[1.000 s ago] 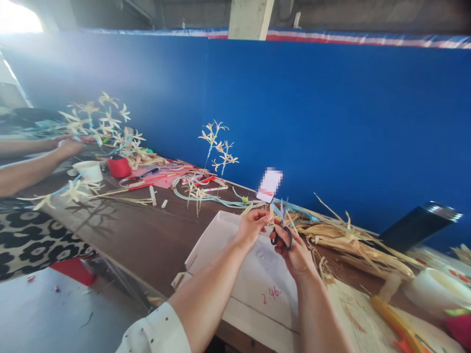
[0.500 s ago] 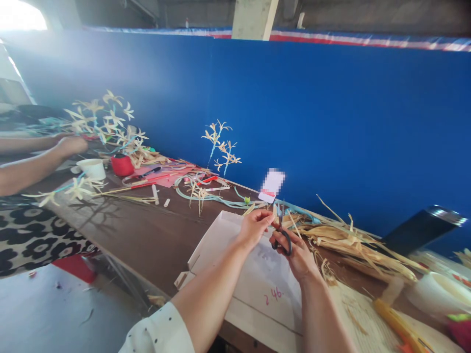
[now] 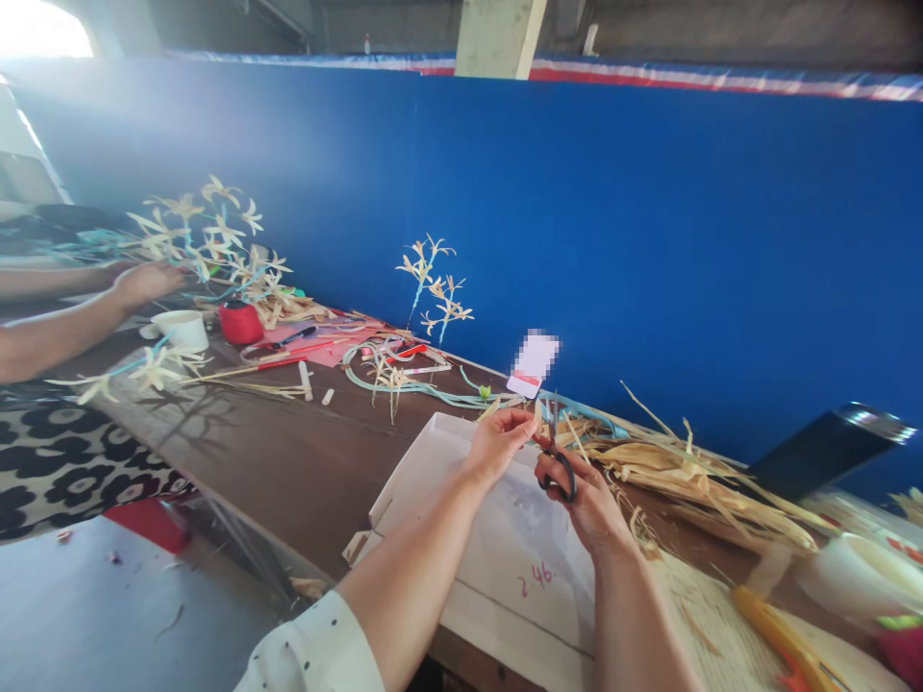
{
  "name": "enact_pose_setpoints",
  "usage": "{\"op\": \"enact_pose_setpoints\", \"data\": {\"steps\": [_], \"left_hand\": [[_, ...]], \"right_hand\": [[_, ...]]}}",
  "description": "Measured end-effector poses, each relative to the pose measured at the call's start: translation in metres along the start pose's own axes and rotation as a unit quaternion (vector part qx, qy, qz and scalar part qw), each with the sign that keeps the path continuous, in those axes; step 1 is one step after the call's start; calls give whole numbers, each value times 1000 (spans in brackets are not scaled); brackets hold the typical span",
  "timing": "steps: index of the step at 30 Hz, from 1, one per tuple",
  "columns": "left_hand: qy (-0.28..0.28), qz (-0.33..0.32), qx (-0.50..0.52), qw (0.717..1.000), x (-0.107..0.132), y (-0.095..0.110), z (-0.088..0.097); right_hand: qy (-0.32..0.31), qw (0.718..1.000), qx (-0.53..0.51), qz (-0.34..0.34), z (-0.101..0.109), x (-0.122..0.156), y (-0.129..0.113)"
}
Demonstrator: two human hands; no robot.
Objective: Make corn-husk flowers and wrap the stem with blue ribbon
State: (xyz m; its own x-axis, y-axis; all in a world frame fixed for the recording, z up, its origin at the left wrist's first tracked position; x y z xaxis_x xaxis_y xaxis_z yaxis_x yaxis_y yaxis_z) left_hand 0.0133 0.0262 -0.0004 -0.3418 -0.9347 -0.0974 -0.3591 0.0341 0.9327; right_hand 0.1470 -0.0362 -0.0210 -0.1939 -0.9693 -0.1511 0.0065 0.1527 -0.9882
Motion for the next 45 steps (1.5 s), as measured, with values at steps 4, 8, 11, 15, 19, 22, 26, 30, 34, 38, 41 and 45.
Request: {"op": "enact_pose_setpoints", "data": {"steps": [4,8,11,15,19,22,26,30,34,38,41,45], "left_hand": [[11,5,18,1000,-3,-3,2],[29,14,64,997,-6,-7,4],[41,20,76,996,-8,-8,5],[60,25,85,994,-9,-9,6],[70,28,85,994,-8,-9,6],[75,34,84,993,-7,-7,6],[76,31,80,993,-6,-4,5],[74,27,75,994,-6,-3,6],[71,27,72,995,-7,-5,6],[77,33,74,994,-8,-7,6],[80,32,76,993,-8,-7,6],[86,30,66,994,-7,-5,6]], "right_hand": [[-23,1000,2,3,-3,1,-3],[-36,999,19,-9,-5,1,-4],[-47,999,25,-11,-5,1,-4],[-59,998,21,-12,-8,2,-5],[-69,997,22,-17,-11,4,-7],[-77,997,22,-14,-12,4,-9],[-82,996,30,-10,-13,4,-10],[-77,996,43,-11,-12,4,-7],[-76,996,45,-9,-11,3,-6],[-69,997,46,-9,-11,4,-7],[-67,997,45,-8,-11,4,-7],[-62,997,38,-11,-11,3,-6]]}}
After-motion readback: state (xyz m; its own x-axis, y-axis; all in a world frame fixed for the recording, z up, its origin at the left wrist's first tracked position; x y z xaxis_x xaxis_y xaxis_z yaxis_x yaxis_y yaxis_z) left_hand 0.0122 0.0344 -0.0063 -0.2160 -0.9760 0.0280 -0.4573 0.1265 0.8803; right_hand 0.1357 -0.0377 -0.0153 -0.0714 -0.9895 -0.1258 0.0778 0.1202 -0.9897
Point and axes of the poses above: each hand's wrist, its own x-axis away from the middle knuckle, its own z-axis out of the back of the hand, y = z × x, the point moved 1 cm from there along -x, towards the middle knuckle, and after that the axes turned 7 degrees about z, right-handed, at the moved point
